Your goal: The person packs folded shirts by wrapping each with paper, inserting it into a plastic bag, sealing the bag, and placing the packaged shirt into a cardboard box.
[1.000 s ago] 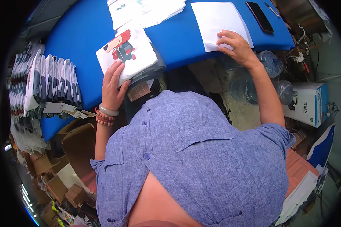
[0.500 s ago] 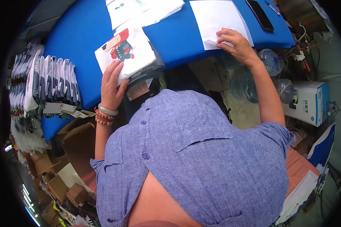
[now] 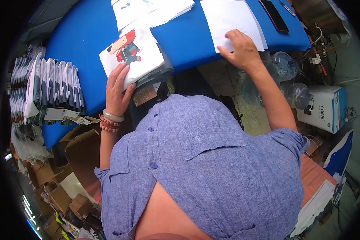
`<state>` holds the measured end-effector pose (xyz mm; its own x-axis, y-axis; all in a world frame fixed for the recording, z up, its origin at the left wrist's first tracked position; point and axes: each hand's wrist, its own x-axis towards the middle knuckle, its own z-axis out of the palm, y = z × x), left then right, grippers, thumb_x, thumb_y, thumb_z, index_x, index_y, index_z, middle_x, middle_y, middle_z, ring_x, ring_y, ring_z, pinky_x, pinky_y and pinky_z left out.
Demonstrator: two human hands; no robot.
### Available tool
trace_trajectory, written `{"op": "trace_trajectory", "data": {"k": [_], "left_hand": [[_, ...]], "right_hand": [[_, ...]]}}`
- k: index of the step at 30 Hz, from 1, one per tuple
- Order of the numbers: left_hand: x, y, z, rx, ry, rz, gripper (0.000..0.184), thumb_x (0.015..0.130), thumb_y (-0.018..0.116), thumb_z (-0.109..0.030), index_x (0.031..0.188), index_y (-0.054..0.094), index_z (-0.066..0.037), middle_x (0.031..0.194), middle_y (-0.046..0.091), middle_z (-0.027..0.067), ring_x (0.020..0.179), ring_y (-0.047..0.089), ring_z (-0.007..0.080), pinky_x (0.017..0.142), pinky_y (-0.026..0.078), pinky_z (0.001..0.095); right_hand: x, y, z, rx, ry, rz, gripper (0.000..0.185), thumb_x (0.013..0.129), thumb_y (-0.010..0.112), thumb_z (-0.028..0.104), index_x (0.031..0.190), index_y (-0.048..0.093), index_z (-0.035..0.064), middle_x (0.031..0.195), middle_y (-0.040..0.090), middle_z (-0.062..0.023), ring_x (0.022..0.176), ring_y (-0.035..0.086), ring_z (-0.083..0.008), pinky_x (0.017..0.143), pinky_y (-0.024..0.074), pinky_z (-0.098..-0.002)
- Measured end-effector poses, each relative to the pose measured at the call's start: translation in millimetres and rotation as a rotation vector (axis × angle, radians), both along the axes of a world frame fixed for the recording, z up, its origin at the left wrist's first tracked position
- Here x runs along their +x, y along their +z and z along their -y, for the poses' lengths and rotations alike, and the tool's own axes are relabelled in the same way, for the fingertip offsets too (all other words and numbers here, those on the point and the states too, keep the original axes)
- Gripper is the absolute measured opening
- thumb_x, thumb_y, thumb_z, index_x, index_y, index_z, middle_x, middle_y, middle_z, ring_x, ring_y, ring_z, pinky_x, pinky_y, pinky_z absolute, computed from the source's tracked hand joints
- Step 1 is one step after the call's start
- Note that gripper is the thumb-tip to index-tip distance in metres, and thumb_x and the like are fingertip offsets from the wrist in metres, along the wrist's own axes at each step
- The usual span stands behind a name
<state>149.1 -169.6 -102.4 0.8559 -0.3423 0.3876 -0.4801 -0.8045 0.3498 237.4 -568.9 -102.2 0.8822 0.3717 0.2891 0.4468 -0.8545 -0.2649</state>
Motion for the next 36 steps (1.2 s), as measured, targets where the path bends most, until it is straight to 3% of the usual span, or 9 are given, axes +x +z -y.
{"op": "trace_trajectory", "data": {"k": [7, 14, 19, 22, 23, 25, 29, 30, 36], "left_hand": [[-1, 1, -1, -0.020, -0.004, -0.013, 0.053, 0.082, 0.068, -0.017, 0.131, 0.052, -0.006, 0.136, 0.050, 0.0136, 0.129, 0.045, 0.0324, 0.110, 0.031, 0.0471], [7, 12, -7, -0.246, 0.017, -0.011, 0.044, 0.090, 0.063, -0.022, 0.128, 0.053, -0.002, 0.129, 0.055, 0.0152, 0.122, 0.051, 0.0312, 0.101, 0.040, 0.0384], [29, 32, -10, -0.972, 0.135, -0.550, 0.051, 0.097, 0.053, -0.042, 0.124, 0.054, 0.002, 0.111, 0.064, 0.0123, 0.098, 0.063, 0.0202, 0.088, 0.048, 0.0309], [44, 45, -14, -1.295, 0.105, -0.908, 0.056, 0.098, 0.048, -0.047, 0.125, 0.050, 0.002, 0.108, 0.063, 0.0128, 0.095, 0.063, 0.0144, 0.085, 0.051, 0.0294], [47, 45, -16, -1.265, 0.097, -0.873, 0.060, 0.096, 0.050, -0.050, 0.125, 0.050, 0.002, 0.107, 0.063, 0.0119, 0.095, 0.063, 0.0146, 0.082, 0.051, 0.0287], [54, 42, -23, -1.202, 0.080, -0.813, 0.070, 0.091, 0.053, -0.058, 0.125, 0.051, 0.003, 0.106, 0.064, 0.0102, 0.094, 0.063, 0.0150, 0.076, 0.052, 0.0273], [65, 14, -41, -1.228, 0.285, -0.710, 0.053, 0.090, 0.067, -0.033, 0.126, 0.048, 0.002, 0.105, 0.066, 0.0077, 0.087, 0.064, 0.0107, 0.066, 0.053, 0.0226], [70, 6, -49, -1.293, 0.202, -0.754, 0.047, 0.090, 0.067, -0.019, 0.127, 0.047, 0.002, 0.099, 0.068, 0.0086, 0.081, 0.065, 0.0115, 0.063, 0.052, 0.0227], [88, -9, -59, -0.774, 0.213, -0.518, 0.048, 0.090, 0.061, -0.012, 0.131, 0.043, 0.004, 0.088, 0.070, 0.0108, 0.073, 0.066, 0.0139, 0.064, 0.052, 0.0271]], "right_hand": [[5, -19, -9, -0.098, 0.021, 0.258, 0.025, 0.080, 0.059, 0.010, 0.103, 0.057, -0.0006, 0.098, 0.061, -0.0182, 0.098, 0.059, -0.0357, 0.088, 0.0468, -0.0412], [36, 19, -13, 0.296, -0.073, 0.407, 0.010, 0.087, 0.063, 0.012, 0.094, 0.065, 0.0058, 0.093, 0.068, -0.0129, 0.079, 0.066, -0.0320, 0.069, 0.0527, -0.0376], [33, 53, -145, 0.343, 0.333, 0.571, 0.008, 0.083, 0.060, 0.005, 0.091, 0.063, 0.0029, 0.085, 0.067, -0.0154, 0.078, 0.067, -0.0292, 0.069, 0.0538, -0.0370], [12, 52, -216, 0.131, 0.477, 0.273, 0.012, 0.082, 0.061, 0.006, 0.093, 0.061, 0.0019, 0.089, 0.067, -0.0139, 0.084, 0.068, -0.0280, 0.072, 0.0554, -0.0366], [3, 54, -234, -0.001, 0.472, 0.049, 0.013, 0.081, 0.060, 0.007, 0.093, 0.059, 0.0021, 0.087, 0.066, -0.0130, 0.082, 0.068, -0.0270, 0.071, 0.0553, -0.0364], [-1, 31, -261, 0.040, 0.556, 0.177, 0.015, 0.081, 0.059, 0.011, 0.094, 0.058, 0.0035, 0.088, 0.064, -0.0099, 0.083, 0.067, -0.0237, 0.069, 0.0549, -0.0343], [-8, 13, -270, 0.236, 0.649, 0.221, 0.022, 0.080, 0.067, 0.020, 0.095, 0.062, 0.0050, 0.095, 0.062, -0.0116, 0.092, 0.062, -0.0263, 0.080, 0.0515, -0.0378], [-12, 22, -265, 0.268, 0.681, 0.138, 0.036, 0.082, 0.070, 0.024, 0.107, 0.061, 0.0002, 0.109, 0.062, -0.0146, 0.100, 0.062, -0.0320, 0.085, 0.0522, -0.0390], [14, 28, -210, 0.361, 0.424, 0.009, 0.035, 0.086, 0.067, 0.030, 0.105, 0.063, 0.0004, 0.108, 0.062, -0.0167, 0.101, 0.061, -0.0314, 0.089, 0.0491, -0.0394]]}}
